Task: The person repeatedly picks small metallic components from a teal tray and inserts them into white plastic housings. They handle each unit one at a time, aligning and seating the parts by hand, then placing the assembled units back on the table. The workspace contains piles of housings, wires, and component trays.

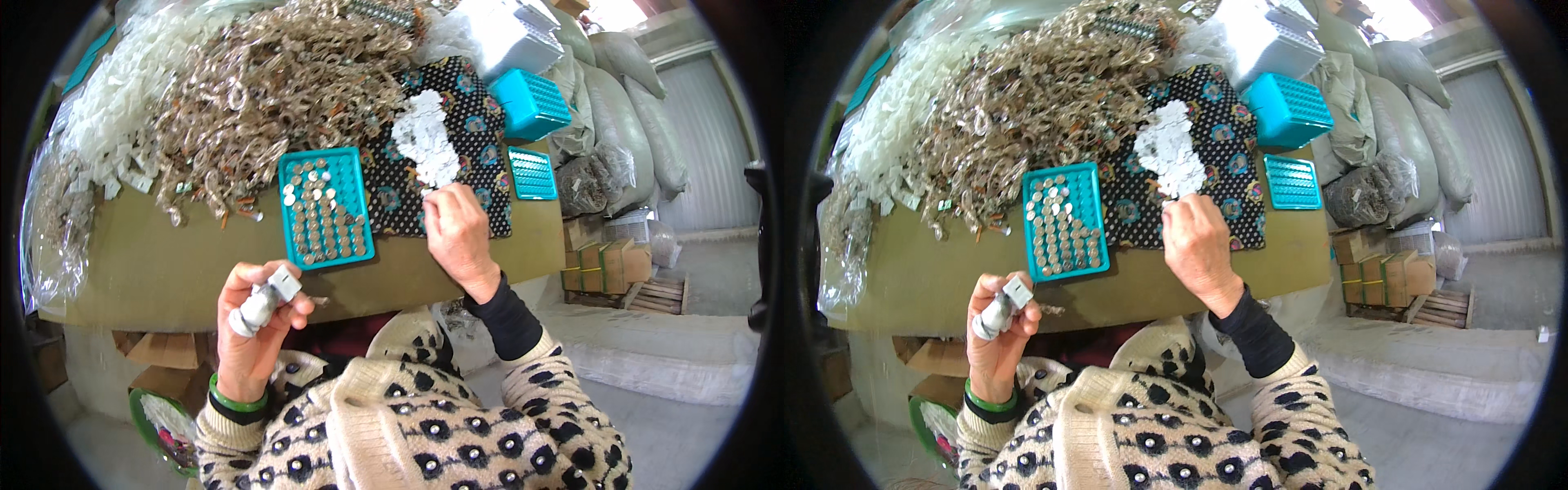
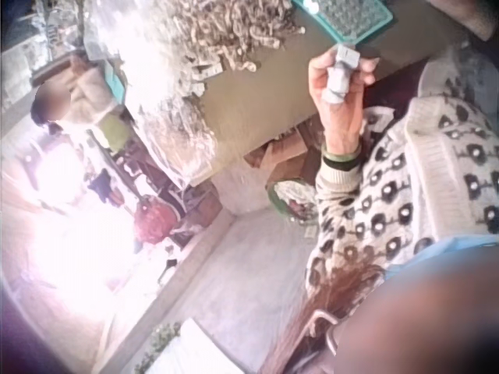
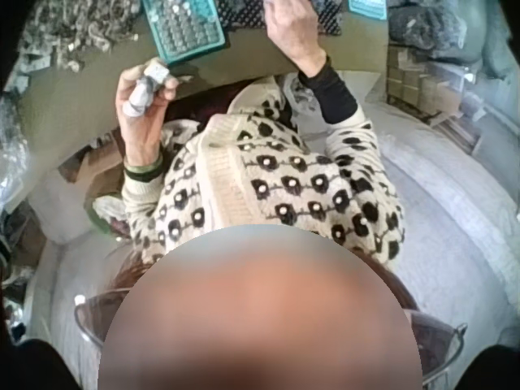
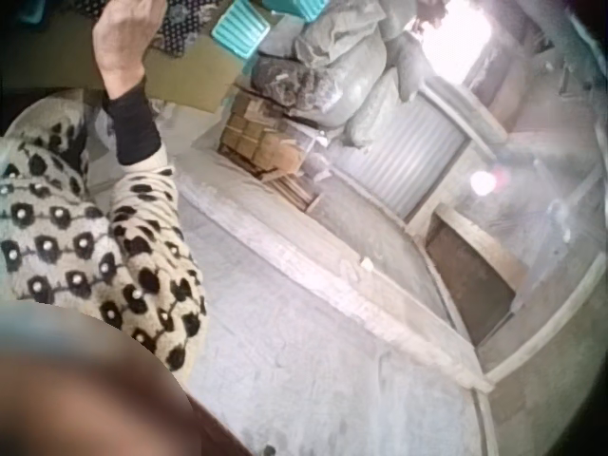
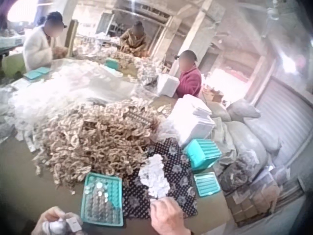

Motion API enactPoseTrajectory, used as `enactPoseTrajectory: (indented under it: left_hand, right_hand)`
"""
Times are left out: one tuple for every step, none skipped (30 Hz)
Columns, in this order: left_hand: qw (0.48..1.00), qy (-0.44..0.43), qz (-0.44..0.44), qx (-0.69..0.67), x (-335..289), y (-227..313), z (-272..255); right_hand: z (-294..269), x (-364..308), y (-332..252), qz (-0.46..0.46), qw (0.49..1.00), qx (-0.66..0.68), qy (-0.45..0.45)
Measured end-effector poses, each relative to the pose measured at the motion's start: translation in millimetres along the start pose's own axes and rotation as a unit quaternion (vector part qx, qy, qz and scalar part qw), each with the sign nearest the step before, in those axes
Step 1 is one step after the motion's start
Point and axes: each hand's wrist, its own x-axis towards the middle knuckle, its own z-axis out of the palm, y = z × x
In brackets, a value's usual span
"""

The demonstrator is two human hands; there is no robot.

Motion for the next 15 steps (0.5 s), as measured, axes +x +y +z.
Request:
enactPoseTrajectory:
  left_hand:
    - [1.000,0.002,-0.005,-0.001,-0.6,0.6,-0.9]
    - [1.000,0.003,-0.006,-0.005,-1.5,0.7,-1.3]
    - [1.000,0.001,-0.013,-0.009,-1.8,1.2,-2.1]
    - [1.000,0.008,-0.024,-0.014,-2.6,2.0,-2.2]
    - [1.000,-0.004,-0.024,-0.016,-3.0,1.7,-2.1]
    - [0.999,-0.019,-0.018,-0.033,-3.5,1.4,-1.6]
    - [0.998,-0.026,-0.023,-0.046,-3.4,1.7,-1.2]
    - [0.999,-0.011,-0.033,-0.035,-4.2,2.7,-1.0]
    - [0.999,-0.009,-0.031,-0.013,-4.4,1.7,-0.1]
    - [1.000,-0.004,-0.028,0.013,-4.4,0.9,0.7]
    - [0.999,-0.006,-0.033,0.003,-5.2,1.4,1.1]
    - [0.999,-0.011,-0.034,0.006,-5.5,1.6,1.3]
    - [0.999,-0.016,-0.041,-0.006,-5.1,2.6,0.8]
    - [0.999,-0.025,-0.045,-0.013,-4.3,3.3,0.4]
    - [0.999,0.009,-0.034,0.021,-6.0,2.0,1.9]
  right_hand:
    - [-1.0,0.0,-3.1,0.012,1.000,0.021,0.021]
    - [-2.3,2.0,-6.2,0.003,0.997,0.053,0.053]
    - [-4.7,2.0,-12.7,0.043,0.992,0.112,0.048]
    - [-7.8,3.2,-20.1,0.080,0.981,0.172,0.047]
    - [-10.8,6.1,-27.6,0.099,0.968,0.226,0.044]
    - [-13.8,8.3,-37.3,0.134,0.942,0.307,0.028]
    - [-15.5,12.2,-46.8,0.134,0.924,0.357,0.018]
    - [-17.0,15.7,-56.1,0.132,0.904,0.406,0.007]
    - [-24.3,16.1,-65.9,0.151,0.874,0.458,-0.054]
    - [-26.9,17.6,-75.7,0.153,0.868,0.465,-0.084]
    - [-23.6,20.8,-84.6,0.119,0.862,0.484,-0.088]
    - [-19.5,22.4,-93.8,0.093,0.856,0.500,-0.097]
    - [-14.0,24.4,-101.9,0.059,0.851,0.513,-0.101]
    - [-11.5,25.2,-108.3,0.045,0.863,0.489,-0.113]
    - [-7.1,26.5,-113.4,0.022,0.870,0.481,-0.108]
